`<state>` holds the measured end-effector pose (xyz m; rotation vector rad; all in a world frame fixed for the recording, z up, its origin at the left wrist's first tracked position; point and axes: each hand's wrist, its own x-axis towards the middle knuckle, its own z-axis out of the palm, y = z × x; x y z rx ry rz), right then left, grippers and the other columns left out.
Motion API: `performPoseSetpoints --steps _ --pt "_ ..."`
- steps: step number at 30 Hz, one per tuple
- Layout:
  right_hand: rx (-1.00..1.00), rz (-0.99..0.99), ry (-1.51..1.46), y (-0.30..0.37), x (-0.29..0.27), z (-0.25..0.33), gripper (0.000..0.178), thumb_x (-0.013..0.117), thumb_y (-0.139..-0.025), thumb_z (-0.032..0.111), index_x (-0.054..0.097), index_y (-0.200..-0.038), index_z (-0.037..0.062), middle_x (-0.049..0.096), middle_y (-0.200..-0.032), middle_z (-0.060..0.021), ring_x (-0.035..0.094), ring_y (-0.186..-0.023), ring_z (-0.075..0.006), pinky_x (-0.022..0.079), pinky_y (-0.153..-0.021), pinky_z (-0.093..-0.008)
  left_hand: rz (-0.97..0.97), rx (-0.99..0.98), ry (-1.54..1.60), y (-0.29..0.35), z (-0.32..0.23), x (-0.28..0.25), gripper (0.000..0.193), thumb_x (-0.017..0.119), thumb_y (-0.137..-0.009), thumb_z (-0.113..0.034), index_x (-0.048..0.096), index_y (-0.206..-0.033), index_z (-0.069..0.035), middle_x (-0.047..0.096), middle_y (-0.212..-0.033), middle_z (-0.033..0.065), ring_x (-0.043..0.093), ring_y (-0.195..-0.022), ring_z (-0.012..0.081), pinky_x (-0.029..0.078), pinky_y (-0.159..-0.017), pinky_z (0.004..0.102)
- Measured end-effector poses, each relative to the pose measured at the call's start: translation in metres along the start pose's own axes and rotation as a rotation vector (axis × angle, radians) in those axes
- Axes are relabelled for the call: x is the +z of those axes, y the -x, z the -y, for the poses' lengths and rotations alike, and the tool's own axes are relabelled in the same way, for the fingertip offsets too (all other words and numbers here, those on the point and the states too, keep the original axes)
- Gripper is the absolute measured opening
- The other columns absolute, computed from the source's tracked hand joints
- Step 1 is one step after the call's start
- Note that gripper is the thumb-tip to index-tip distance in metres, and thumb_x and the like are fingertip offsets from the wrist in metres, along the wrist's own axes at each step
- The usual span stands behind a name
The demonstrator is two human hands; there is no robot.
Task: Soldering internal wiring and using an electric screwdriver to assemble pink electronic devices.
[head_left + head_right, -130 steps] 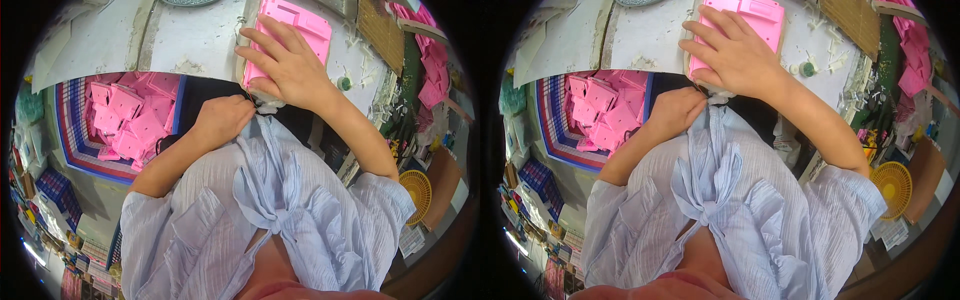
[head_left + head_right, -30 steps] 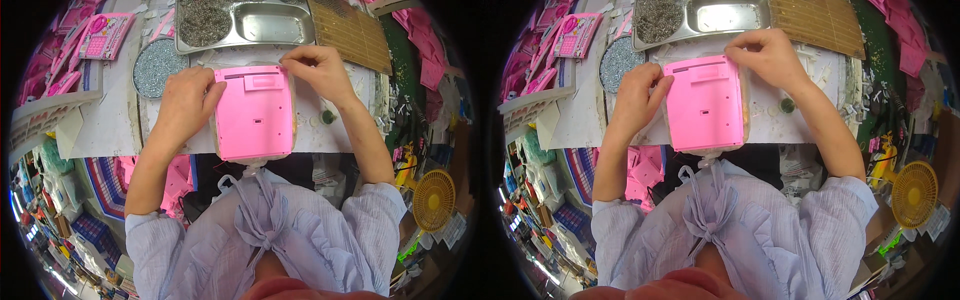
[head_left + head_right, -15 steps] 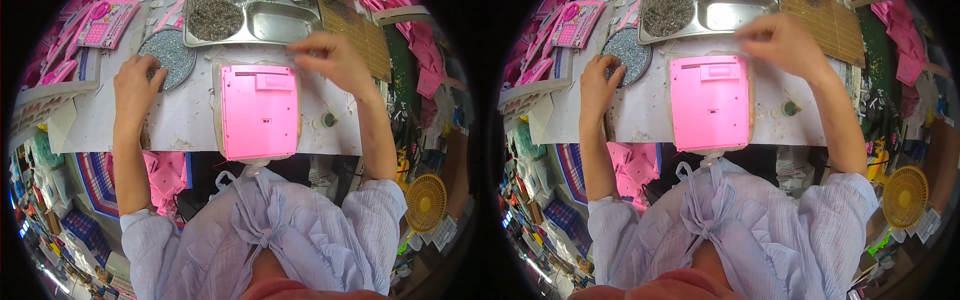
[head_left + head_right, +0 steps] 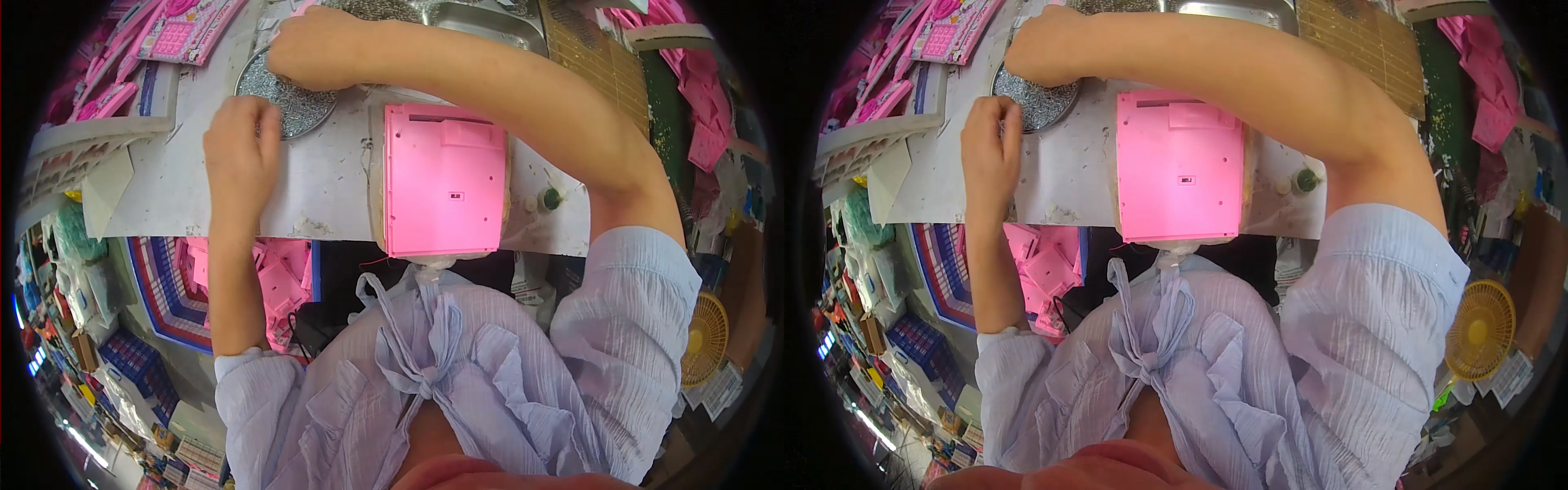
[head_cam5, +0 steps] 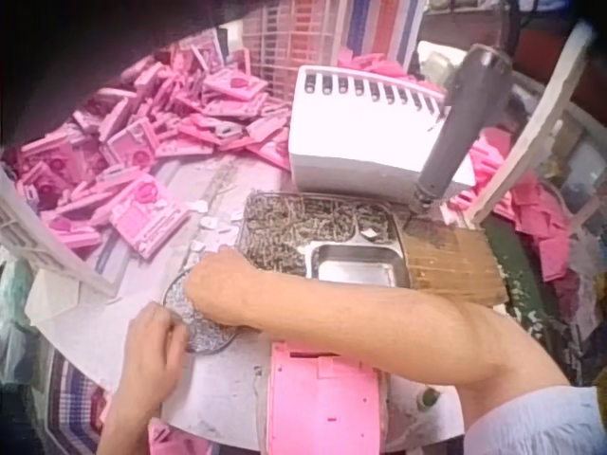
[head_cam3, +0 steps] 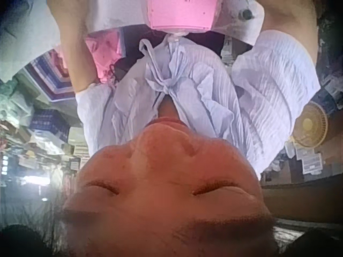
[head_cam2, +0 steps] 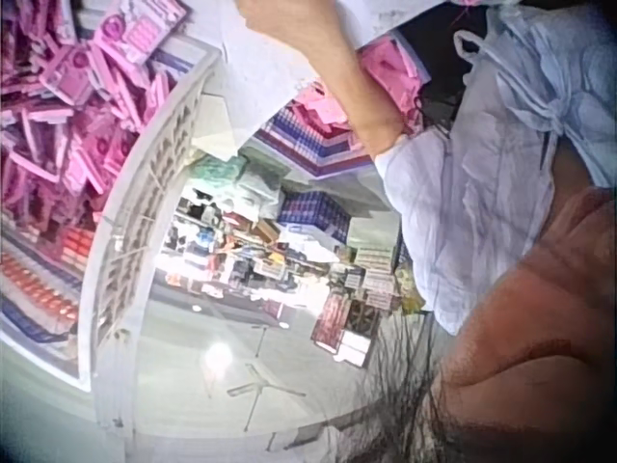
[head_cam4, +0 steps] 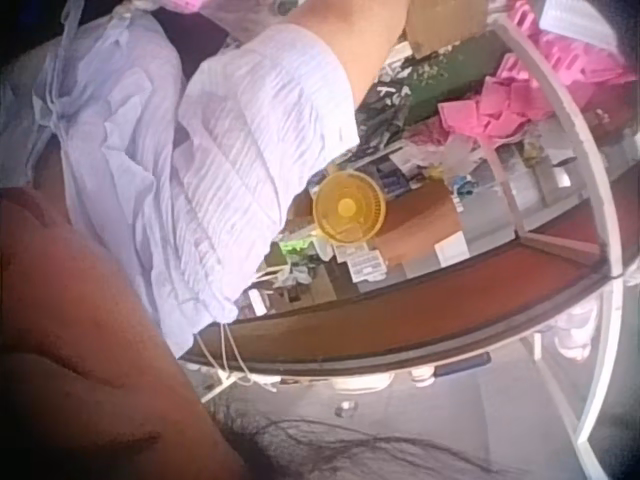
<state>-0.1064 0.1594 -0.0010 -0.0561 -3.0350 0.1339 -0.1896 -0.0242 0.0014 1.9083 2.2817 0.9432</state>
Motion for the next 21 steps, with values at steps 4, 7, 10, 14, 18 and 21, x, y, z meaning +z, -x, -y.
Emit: performPoseSetpoints --steps 4,7,10,14,18,21 --pt "0.152 -0.104 -0.047 0.024 -0.046 0.004 0.015 0.064 -0.081 0.012 0.077 -0.083 0.0052 0.075 -0.09 -0.0177 0.073 -0.092 -0.0348 0.056 -0.081 -0.0452 0.064 0.267 0.257 0.012 -0.083 0.004 0.009 0.072 -0.084 -0.012 0.067 -0.09 -0.008 0.064 -0.09 0.0079 0.061 -0.087 0.0303 0.043 -0.079 0.0444" --pt "0.104 -0.477 -0.277 0.094 -0.072 -0.005 0.015 0.068 -0.08 0.015 0.074 -0.085 0.0017 0.074 -0.094 -0.0196 0.07 -0.098 -0.0354 0.055 -0.086 -0.0406 0.156 0.366 0.369 0.007 -0.119 0.025 0.008 0.074 -0.083 -0.014 0.068 -0.088 -0.011 0.065 -0.09 0.0035 0.06 -0.088 0.0255 0.041 -0.082 0.0429" --pt "0.337 -0.481 -0.387 0.191 -0.106 0.01 0.014 0.073 -0.084 0.01 0.074 -0.095 0.0006 0.07 -0.091 -0.0099 0.065 -0.088 -0.0244 0.05 -0.077 -0.0348 0.201 0.455 0.285 -0.002 -0.138 0.046 0.012 0.078 -0.078 -0.012 0.072 -0.088 -0.013 0.066 -0.092 -0.0005 0.061 -0.091 0.0206 0.039 -0.087 0.0399" --pt "0.517 -0.511 -0.404 0.274 -0.106 0.035 0.011 0.075 -0.079 0.0 0.073 -0.089 0.0014 0.066 -0.08 -0.0067 0.061 -0.076 -0.0206 0.046 -0.069 -0.0321 0.207 0.576 0.175 -0.008 -0.145 0.062 0.014 0.079 -0.075 -0.014 0.073 -0.088 -0.016 0.066 -0.093 -0.0031 0.06 -0.093 0.0184 0.037 -0.089 0.0433" --pt "0.592 -0.545 -0.45 0.302 -0.098 0.057 0.013 0.077 -0.074 0.002 0.073 -0.086 0.005 0.066 -0.078 -0.0063 0.061 -0.075 -0.0245 0.047 -0.068 -0.0347 0.264 0.619 0.07 -0.008 -0.151 0.058 0.015 0.079 -0.076 -0.014 0.074 -0.089 -0.017 0.067 -0.094 -0.0036 0.06 -0.093 0.0177 0.036 -0.09 0.0447" --pt "0.548 -0.532 -0.452 0.305 -0.085 0.066 0.015 0.079 -0.073 0.004 0.073 -0.087 0.0073 0.065 -0.079 -0.0048 0.06 -0.076 -0.0244 0.047 -0.07 -0.0355 0.269 0.603 0.022 -0.007 -0.153 0.051 0.017 0.079 -0.076 -0.013 0.075 -0.093 -0.017 0.067 -0.095 -0.003 0.06 -0.093 0.0182 0.037 -0.089 0.0437"
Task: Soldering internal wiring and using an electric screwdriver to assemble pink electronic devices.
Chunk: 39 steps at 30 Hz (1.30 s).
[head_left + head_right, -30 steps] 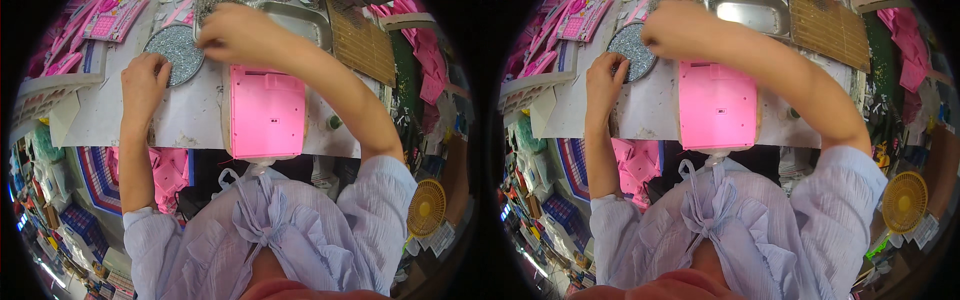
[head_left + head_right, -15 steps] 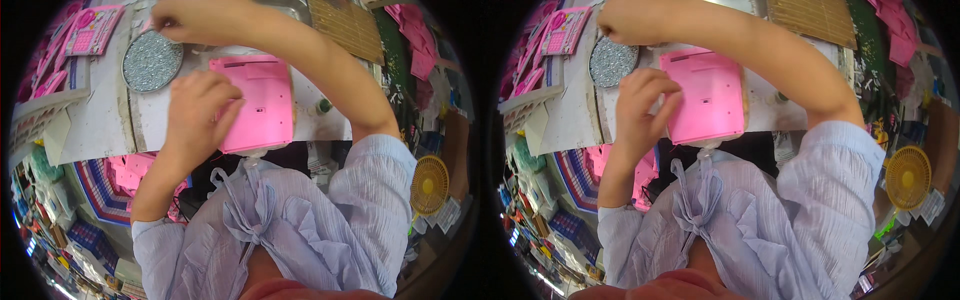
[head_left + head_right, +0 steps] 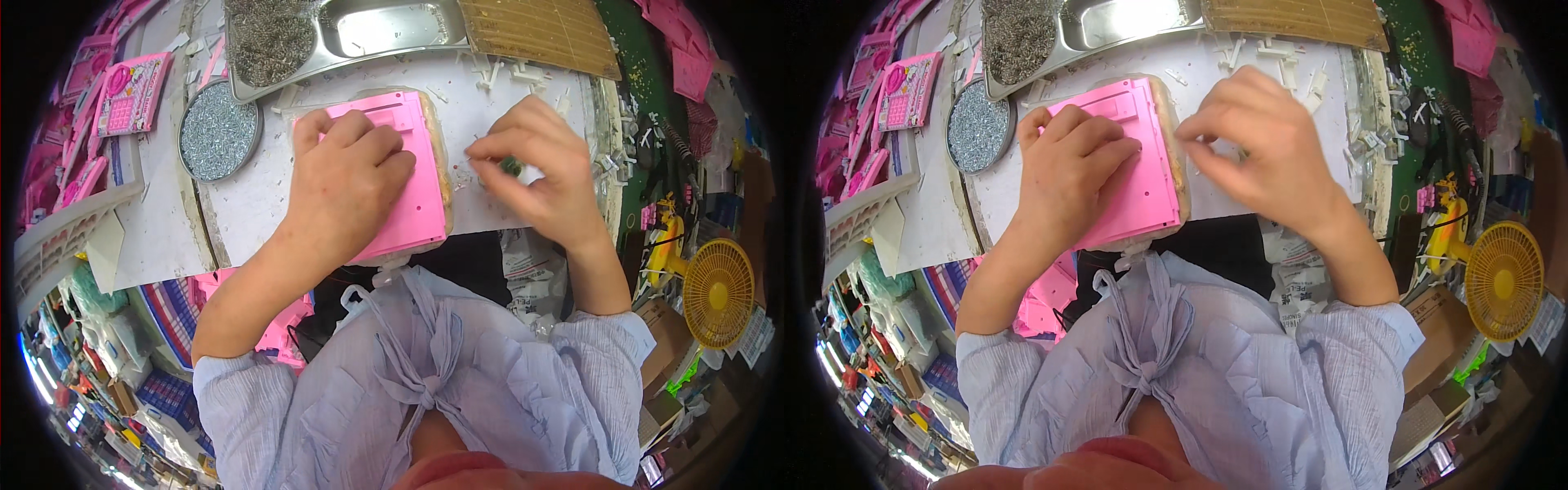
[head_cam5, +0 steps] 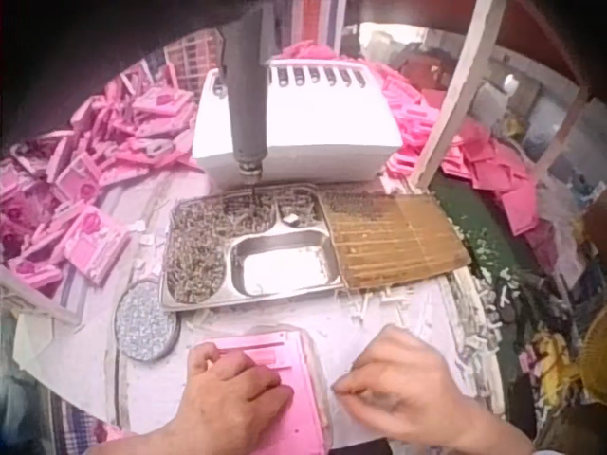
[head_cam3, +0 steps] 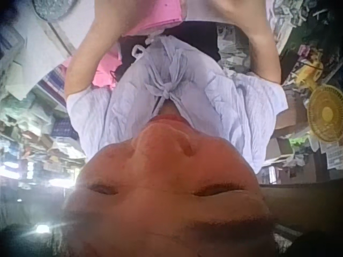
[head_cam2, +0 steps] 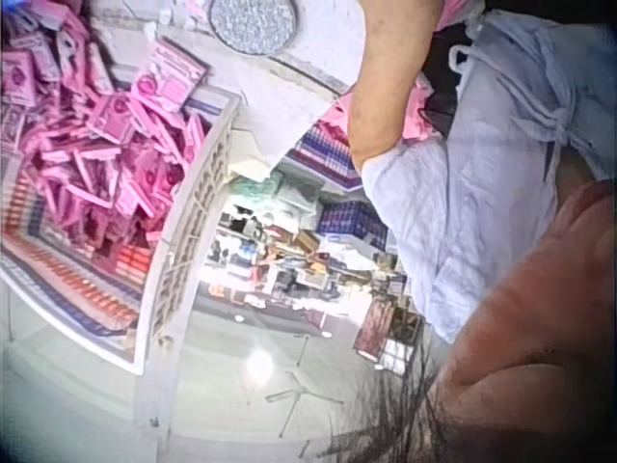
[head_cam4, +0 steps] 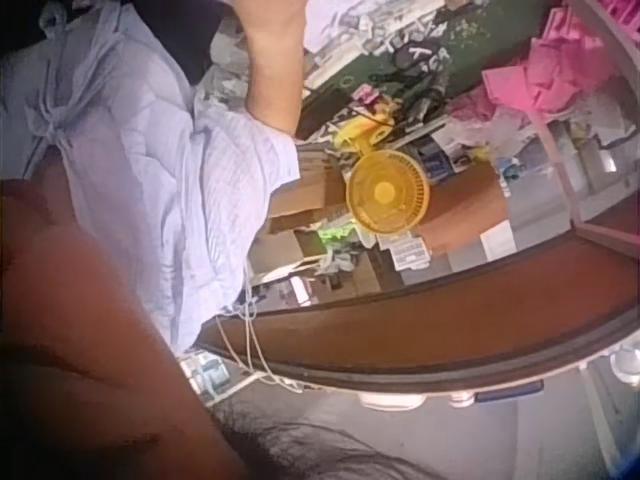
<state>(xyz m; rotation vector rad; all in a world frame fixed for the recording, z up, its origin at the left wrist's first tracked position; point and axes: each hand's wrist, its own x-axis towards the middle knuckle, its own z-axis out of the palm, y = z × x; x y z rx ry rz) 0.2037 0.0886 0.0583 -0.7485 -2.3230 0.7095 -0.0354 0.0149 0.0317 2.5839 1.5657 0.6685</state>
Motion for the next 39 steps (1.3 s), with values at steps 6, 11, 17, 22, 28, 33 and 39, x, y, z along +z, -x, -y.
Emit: performPoseSetpoints --steps 6,11,17,22,28,33,39 --pt "-0.029 0.047 -0.071 0.01 0.016 -0.001 0.016 0.081 -0.074 0.007 0.072 -0.087 0.0085 0.064 -0.082 -0.0038 0.06 -0.079 -0.0246 0.047 -0.071 -0.0366 -0.119 -0.22 0.004 0.024 0.017 -0.032 0.017 0.08 -0.078 -0.01 0.076 -0.095 -0.012 0.07 -0.094 0.0005 0.063 -0.09 0.0199 0.039 -0.087 0.0369" --pt "-0.007 0.107 -0.095 0.014 0.026 0.009 0.016 0.081 -0.073 0.006 0.072 -0.086 0.008 0.064 -0.084 -0.0043 0.06 -0.079 -0.0253 0.046 -0.071 -0.0374 -0.271 -0.479 0.051 0.06 0.056 -0.027 0.012 0.081 -0.079 -0.012 0.075 -0.091 -0.012 0.07 -0.091 0.0008 0.065 -0.09 0.0199 0.039 -0.085 0.0362" --pt "-0.007 0.104 -0.124 0.012 0.033 0.015 0.02 0.082 -0.071 0.002 0.071 -0.087 0.0073 0.064 -0.084 -0.0056 0.059 -0.077 -0.0262 0.046 -0.069 -0.0377 -0.234 -0.328 0.11 0.054 0.058 -0.02 0.016 0.082 -0.078 -0.014 0.077 -0.093 -0.015 0.07 -0.094 -0.0007 0.063 -0.092 0.0182 0.037 -0.086 0.0365" --pt "-0.008 0.116 -0.105 0.01 0.028 0.018 0.021 0.081 -0.071 0.001 0.071 -0.088 0.0075 0.063 -0.082 -0.0053 0.058 -0.075 -0.026 0.047 -0.065 -0.0366 -0.173 -0.256 0.087 0.05 0.066 -0.015 0.013 0.081 -0.079 -0.015 0.077 -0.091 -0.016 0.068 -0.091 -0.0026 0.062 -0.088 0.0177 0.034 -0.086 0.0372" --pt "0.001 0.117 -0.113 0.011 0.028 0.016 0.021 0.081 -0.07 0.0 0.071 -0.088 0.0073 0.063 -0.082 -0.0053 0.058 -0.075 -0.0255 0.047 -0.064 -0.0357 -0.191 -0.225 0.138 0.052 0.07 -0.01 0.013 0.079 -0.079 -0.013 0.075 -0.091 -0.014 0.068 -0.089 -0.0011 0.062 -0.085 0.018 0.035 -0.083 0.0373" --pt "0.005 0.111 -0.13 0.011 0.027 0.015 0.022 0.08 -0.07 -0.001 0.071 -0.089 0.006 0.064 -0.083 -0.0062 0.058 -0.075 -0.0253 0.047 -0.064 -0.0352 -0.251 -0.202 0.142 0.058 0.068 -0.003 0.017 0.079 -0.078 -0.006 0.077 -0.094 -0.009 0.068 -0.091 0.0021 0.06 -0.081 0.018 0.036 -0.083 0.0338" --pt "-0.023 0.126 -0.122 0.008 0.025 0.019 0.024 0.08 -0.068 -0.002 0.071 -0.089 0.005 0.063 -0.083 -0.0062 0.058 -0.075 -0.0255 0.047 -0.063 -0.0353 -0.217 -0.087 -0.01 0.059 0.068 -0.009 0.022 0.079 -0.078 -0.005 0.076 -0.099 -0.01 0.068 -0.094 0.0017 0.061 -0.082 0.0161 0.036 -0.085 0.0337"
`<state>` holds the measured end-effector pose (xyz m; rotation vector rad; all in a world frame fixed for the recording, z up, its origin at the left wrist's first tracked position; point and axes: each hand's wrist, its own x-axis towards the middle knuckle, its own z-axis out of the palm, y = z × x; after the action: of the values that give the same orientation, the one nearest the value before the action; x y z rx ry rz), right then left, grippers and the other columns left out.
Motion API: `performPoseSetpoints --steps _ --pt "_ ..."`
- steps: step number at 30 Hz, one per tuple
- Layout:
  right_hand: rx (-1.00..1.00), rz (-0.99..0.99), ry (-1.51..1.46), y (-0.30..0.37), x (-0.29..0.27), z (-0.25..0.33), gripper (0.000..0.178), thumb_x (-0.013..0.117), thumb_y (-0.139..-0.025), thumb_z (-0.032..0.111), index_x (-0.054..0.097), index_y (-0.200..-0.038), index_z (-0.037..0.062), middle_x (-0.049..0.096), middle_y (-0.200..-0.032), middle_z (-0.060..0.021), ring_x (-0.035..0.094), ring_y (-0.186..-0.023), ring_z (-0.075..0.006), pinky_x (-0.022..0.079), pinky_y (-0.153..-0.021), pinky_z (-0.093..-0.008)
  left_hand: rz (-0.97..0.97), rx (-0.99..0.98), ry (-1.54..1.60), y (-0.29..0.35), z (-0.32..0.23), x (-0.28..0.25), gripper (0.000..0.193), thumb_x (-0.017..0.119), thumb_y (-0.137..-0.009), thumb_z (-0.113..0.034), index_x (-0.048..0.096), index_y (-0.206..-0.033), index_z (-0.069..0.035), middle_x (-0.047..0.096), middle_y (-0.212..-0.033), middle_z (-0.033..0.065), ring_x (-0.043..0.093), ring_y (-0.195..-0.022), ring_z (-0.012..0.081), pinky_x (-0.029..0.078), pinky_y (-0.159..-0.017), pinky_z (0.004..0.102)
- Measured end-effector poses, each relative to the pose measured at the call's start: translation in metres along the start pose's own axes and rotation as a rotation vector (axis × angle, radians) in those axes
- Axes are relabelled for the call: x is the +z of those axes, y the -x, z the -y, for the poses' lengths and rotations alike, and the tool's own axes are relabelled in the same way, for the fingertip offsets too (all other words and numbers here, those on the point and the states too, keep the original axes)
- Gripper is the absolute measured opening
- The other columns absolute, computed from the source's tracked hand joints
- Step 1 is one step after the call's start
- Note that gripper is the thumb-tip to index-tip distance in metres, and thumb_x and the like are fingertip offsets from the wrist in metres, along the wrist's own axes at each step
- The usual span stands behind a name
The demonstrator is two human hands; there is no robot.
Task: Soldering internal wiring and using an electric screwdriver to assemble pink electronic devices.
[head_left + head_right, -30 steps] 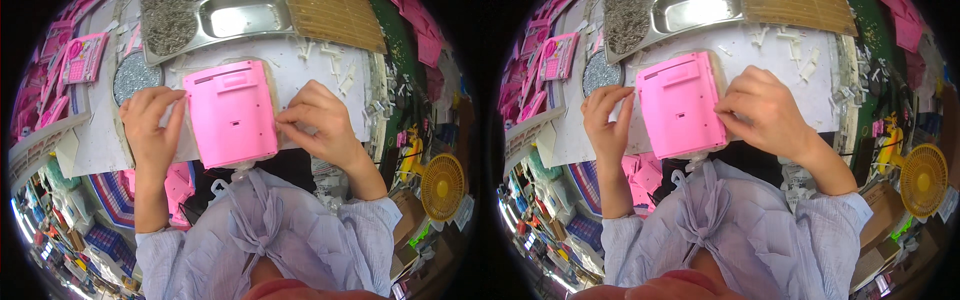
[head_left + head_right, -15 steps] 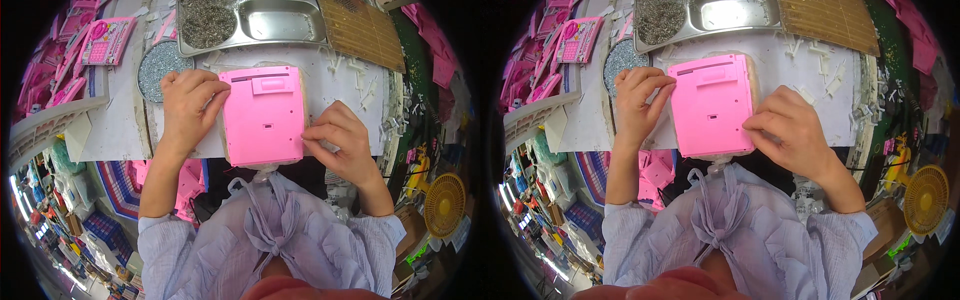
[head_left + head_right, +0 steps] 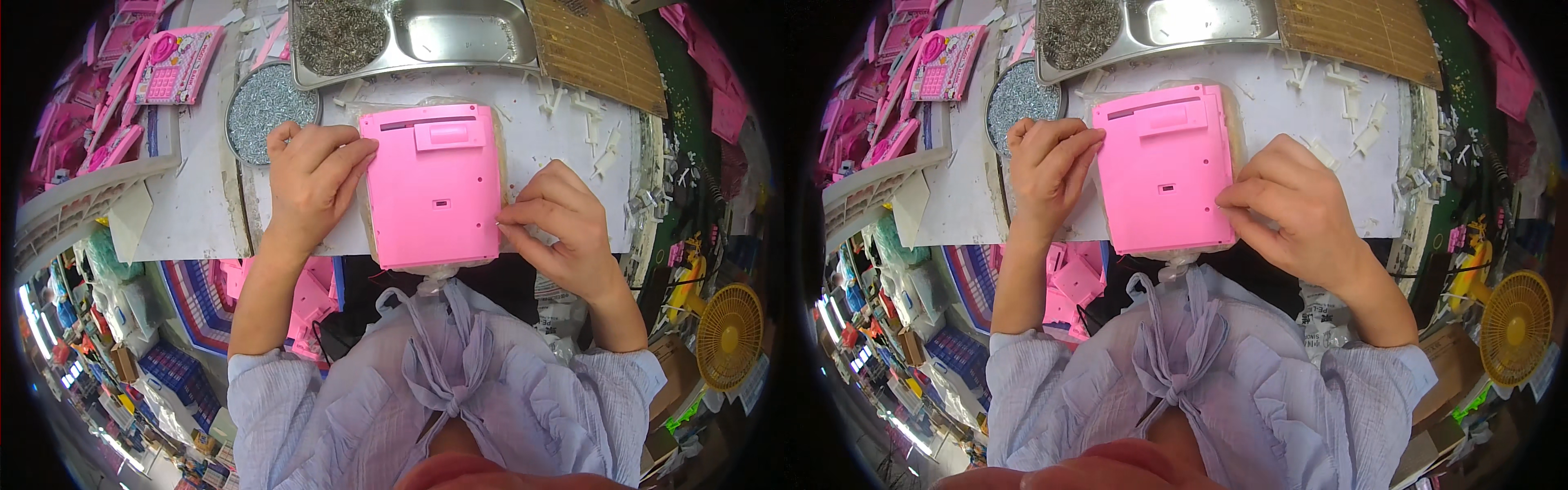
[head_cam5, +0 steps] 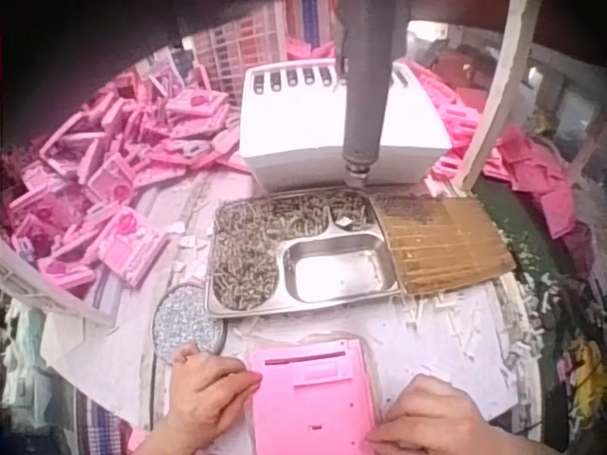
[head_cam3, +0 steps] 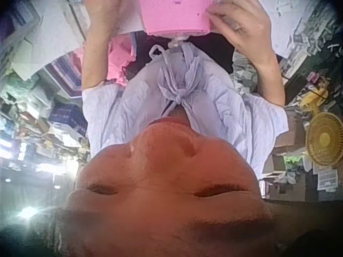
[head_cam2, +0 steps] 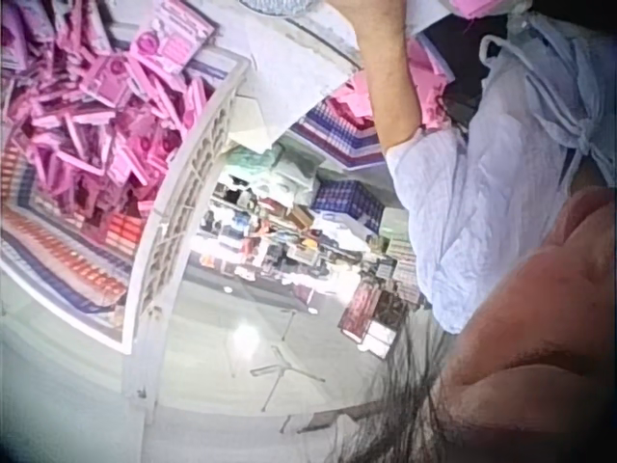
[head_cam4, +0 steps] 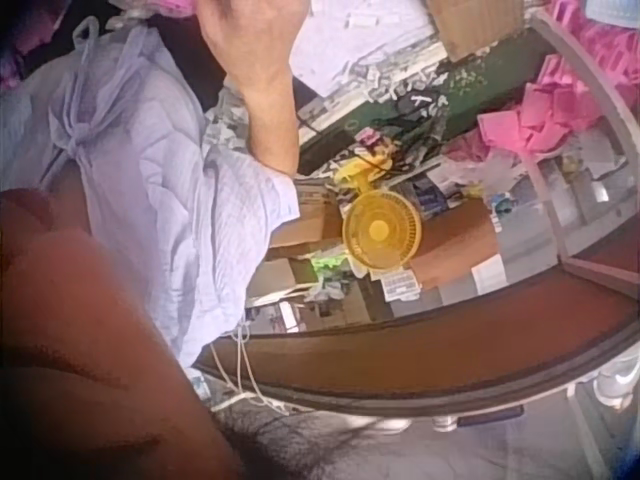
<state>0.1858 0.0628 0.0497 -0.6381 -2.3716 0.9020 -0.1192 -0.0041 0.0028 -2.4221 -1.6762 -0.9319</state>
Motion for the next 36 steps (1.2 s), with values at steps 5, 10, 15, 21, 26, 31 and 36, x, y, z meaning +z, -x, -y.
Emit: performPoseSetpoints --steps 5,10,15,21,26,31,36 --pt "-0.033 -0.015 0.076 0.002 0.002 0.001 0.023 0.081 -0.068 0.001 0.071 -0.088 0.0058 0.062 -0.083 -0.0059 0.058 -0.076 -0.0257 0.047 -0.064 -0.0358 -0.084 -0.133 0.004 0.004 0.009 -0.008 0.022 0.077 -0.082 -0.007 0.076 -0.104 -0.008 0.07 -0.097 0.0068 0.064 -0.086 0.0203 0.043 -0.082 0.0358" --pt "-0.074 0.019 0.189 0.006 0.007 -0.003 0.018 0.08 -0.071 0.008 0.07 -0.086 0.009 0.061 -0.086 -0.0041 0.058 -0.08 -0.0253 0.047 -0.069 -0.0372 0.078 -0.474 -0.285 0.022 0.069 -0.025 0.015 0.075 -0.088 -0.023 0.076 -0.098 -0.012 0.071 -0.098 0.0028 0.066 -0.09 0.0223 0.042 -0.084 0.0412" --pt "-0.132 0.085 0.177 -0.001 0.009 -0.002 0.027 0.081 -0.066 0.002 0.072 -0.091 0.0073 0.063 -0.085 -0.0044 0.059 -0.08 -0.026 0.047 -0.067 -0.0367 0.029 -0.531 -0.128 0.024 0.068 -0.021 0.015 0.074 -0.089 -0.025 0.076 -0.089 -0.01 0.071 -0.098 0.001 0.066 -0.088 0.0226 0.041 -0.086 0.0406" --pt "-0.202 0.248 0.32 -0.01 0.009 0.003 0.024 0.079 -0.065 0.01 0.072 -0.089 0.0078 0.063 -0.089 -0.003 0.059 -0.09 -0.0252 0.048 -0.074 -0.0384 -0.006 -0.468 -0.267 0.027 0.071 -0.01 0.018 0.068 -0.094 -0.027 0.072 -0.09 -0.01 0.07 -0.095 0.0027 0.065 -0.089 0.025 0.04 -0.087 0.0441" --pt "-0.311 0.321 0.463 -0.015 0.005 0.012 0.025 0.076 -0.064 0.014 0.071 -0.088 0.0073 0.063 -0.09 -0.0021 0.059 -0.095 -0.025 0.049 -0.081 -0.0395 -0.095 -0.282 -0.336 0.025 0.082 -0.004 0.022 0.068 -0.096 -0.024 0.067 -0.085 -0.005 0.058 -0.074 0.0086 0.058 -0.066 0.0263 0.041 -0.067 0.0313" --pt "-0.27 0.301 0.447 -0.012 -0.006 0.014 0.03 0.075 -0.069 0.008 0.072 -0.098 0.007 0.063 -0.089 -0.0029 0.06 -0.093 -0.0263 0.049 -0.086 -0.0389 -0.094 -0.417 -0.172 0.025 0.083 -0.019 0.018 0.071 -0.095 -0.019 0.067 -0.087 -0.003 0.062 -0.075 0.0088 0.057 -0.066 0.0194 0.044 -0.071 0.0313" --pt "-0.208 -0.529 0.285 -0.045 -0.066 -0.032 0.019 0.076 -0.087 0.006 0.064 -0.101 0.0019 0.064 -0.087 -0.0058 0.057 -0.07 -0.0145 0.048 -0.067 -0.0297 -0.142 -0.394 0.006 0.023 0.05 -0.029 0.011 0.074 -0.09 -0.016 0.072 -0.091 -0.005 0.072 -0.087 0.0052 0.064 -0.072 0.0197 0.047 -0.069 0.0326"
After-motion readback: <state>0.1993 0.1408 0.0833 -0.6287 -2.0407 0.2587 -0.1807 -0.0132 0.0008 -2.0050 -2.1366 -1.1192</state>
